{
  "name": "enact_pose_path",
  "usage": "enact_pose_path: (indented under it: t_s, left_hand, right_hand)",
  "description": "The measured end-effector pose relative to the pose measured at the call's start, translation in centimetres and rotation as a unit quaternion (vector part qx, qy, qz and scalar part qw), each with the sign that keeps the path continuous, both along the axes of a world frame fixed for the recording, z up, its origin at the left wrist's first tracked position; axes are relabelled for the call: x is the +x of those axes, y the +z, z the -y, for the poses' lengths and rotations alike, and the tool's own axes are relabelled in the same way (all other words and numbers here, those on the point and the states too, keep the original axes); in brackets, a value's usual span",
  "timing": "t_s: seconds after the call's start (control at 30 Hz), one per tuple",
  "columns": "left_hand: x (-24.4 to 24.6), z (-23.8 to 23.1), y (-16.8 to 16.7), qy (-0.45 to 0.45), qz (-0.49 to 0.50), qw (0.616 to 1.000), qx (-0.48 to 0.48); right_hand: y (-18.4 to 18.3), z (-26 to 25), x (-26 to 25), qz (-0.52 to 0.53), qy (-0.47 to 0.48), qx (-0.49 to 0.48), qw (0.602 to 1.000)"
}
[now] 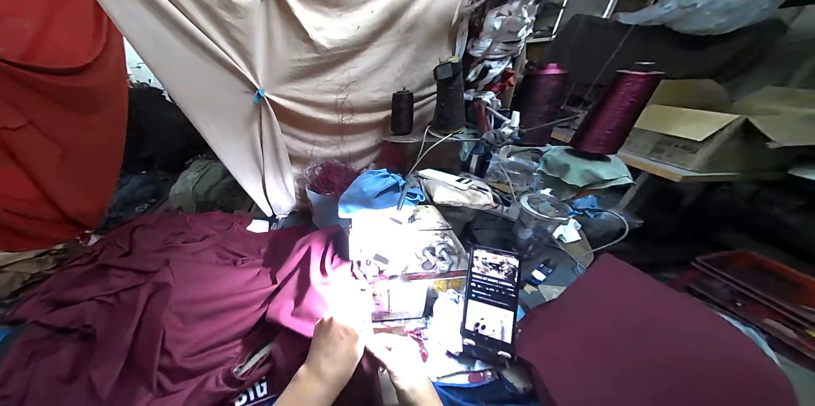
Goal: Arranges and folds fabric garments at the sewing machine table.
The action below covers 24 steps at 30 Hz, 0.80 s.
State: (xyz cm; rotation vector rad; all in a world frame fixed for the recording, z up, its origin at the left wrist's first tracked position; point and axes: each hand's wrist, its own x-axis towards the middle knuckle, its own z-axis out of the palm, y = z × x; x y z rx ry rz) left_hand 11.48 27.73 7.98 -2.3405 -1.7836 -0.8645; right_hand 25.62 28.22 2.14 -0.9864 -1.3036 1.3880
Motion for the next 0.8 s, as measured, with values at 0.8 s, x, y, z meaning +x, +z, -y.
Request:
enact_pose_path:
  t_s: [0.8]
  left_hand:
    - [-5.6, 4.6, -4.1, -0.103, 0.133, 0.969, 0.178]
  right_hand:
    - [-1.0, 4.1, 1.1, -0.054, -0.05, 0.021, 0.997]
